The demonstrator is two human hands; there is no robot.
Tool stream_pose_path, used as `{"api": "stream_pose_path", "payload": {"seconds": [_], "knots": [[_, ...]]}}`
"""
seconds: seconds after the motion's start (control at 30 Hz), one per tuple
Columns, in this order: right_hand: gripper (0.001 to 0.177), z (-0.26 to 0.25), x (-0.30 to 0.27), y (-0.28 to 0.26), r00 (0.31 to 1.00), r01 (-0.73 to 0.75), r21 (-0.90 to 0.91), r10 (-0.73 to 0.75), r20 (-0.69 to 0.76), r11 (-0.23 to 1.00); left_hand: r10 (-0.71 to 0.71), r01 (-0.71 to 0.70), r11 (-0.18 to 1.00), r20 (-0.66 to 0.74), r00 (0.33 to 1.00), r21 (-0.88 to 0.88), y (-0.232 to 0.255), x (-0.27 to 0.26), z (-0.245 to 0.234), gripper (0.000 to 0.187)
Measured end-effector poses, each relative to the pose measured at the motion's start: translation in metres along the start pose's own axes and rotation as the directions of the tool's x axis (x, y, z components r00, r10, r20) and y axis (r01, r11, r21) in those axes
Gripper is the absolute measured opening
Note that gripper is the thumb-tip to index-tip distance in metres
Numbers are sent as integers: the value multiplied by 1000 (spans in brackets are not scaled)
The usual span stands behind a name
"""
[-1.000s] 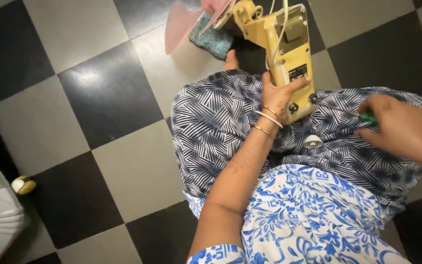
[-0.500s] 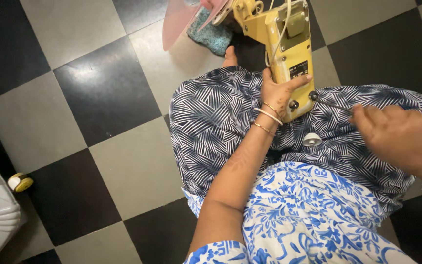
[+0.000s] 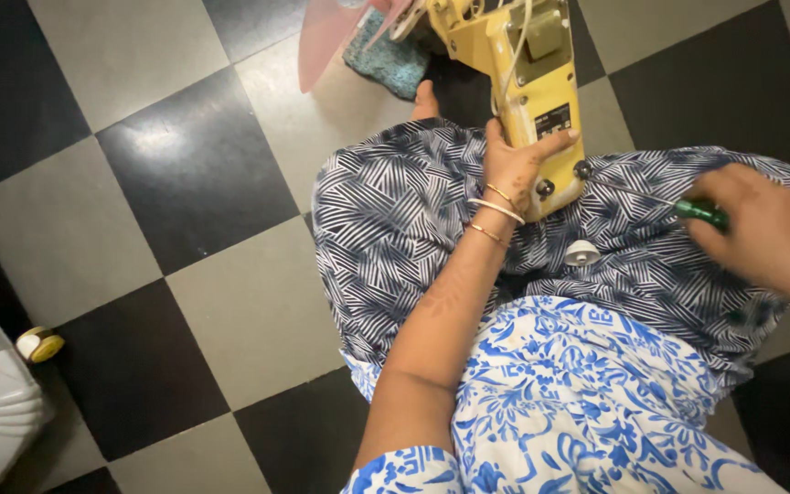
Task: The person sits on a checkered floor and uses a green-handled screwdriver to adjust screws on a small yellow fan motor with pink blades. They repeatedly tighten and loosen screws on the motor housing while holding the fan steady.
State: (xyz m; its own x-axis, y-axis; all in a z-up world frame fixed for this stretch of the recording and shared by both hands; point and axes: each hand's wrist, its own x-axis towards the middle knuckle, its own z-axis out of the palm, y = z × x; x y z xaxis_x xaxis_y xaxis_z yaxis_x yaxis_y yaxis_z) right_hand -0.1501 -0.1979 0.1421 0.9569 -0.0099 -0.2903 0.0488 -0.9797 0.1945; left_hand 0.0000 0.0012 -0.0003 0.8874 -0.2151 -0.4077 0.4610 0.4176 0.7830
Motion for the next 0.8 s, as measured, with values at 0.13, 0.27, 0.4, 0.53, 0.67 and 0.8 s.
{"api": "stream_pose_path", "payload": {"seconds": [0.13,0.27,0.4,0.53,0.67,0.8], "knots": [[42,-27,-20,-16,980,108,-413,-166,-108,904,-6,6,1000,2,1000,18,1,2,0,78],[30,-50,-12,-24,859,289,-435,-432,-275,853,-5,5,1000,16,1000,-10,6,0,-2,78],[34,-50,-2,-21,748,404,-586,-623,-230,702,33,-32,996,-20,999,79,6,-3,-1,76],[29,-46,2,-20,812,393,-480,-541,-219,784,16,-13,993,-27,1000,117,7,-5,0,74],[33,-51,2,-34,995,94,-205,-100,-15,974,26,-21,990,-40,999,138,5,-6,3,73],[42,-61,13,-42,976,-194,100,182,118,976,51,-51,996,0,999,75,-2,-4,-1,73]]}}
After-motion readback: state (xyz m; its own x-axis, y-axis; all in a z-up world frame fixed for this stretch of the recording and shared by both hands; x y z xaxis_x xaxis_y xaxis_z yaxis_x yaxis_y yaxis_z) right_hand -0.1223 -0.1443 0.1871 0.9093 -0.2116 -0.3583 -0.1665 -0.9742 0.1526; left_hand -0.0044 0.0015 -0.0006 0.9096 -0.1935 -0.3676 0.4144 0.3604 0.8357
